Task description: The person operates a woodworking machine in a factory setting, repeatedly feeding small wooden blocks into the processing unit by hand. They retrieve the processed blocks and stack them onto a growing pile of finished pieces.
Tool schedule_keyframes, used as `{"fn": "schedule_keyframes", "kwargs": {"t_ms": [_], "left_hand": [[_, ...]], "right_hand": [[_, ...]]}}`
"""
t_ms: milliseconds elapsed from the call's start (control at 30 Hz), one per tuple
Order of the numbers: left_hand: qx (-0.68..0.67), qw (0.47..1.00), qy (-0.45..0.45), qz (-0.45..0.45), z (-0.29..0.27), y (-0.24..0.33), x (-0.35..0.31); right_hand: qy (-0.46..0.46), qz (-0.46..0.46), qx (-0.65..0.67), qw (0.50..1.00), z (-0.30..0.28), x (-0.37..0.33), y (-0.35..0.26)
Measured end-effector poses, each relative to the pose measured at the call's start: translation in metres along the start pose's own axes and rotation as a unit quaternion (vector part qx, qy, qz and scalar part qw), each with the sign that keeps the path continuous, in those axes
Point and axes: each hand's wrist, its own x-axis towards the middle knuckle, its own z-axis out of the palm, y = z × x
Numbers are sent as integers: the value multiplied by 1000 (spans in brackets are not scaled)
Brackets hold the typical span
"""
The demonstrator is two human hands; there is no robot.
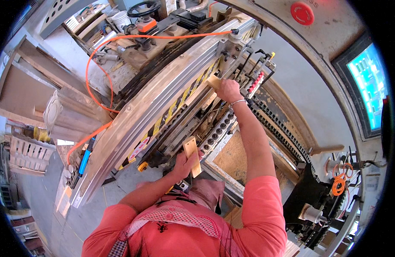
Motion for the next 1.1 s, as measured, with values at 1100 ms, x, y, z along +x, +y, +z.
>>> {"fn": "schedule_keyframes", "kwargs": {"t_ms": [1100], "left_hand": [[-26,1000,-5,-1,3,7,-4]], "right_hand": [[-12,8,39,999,-7,12,15]]}}
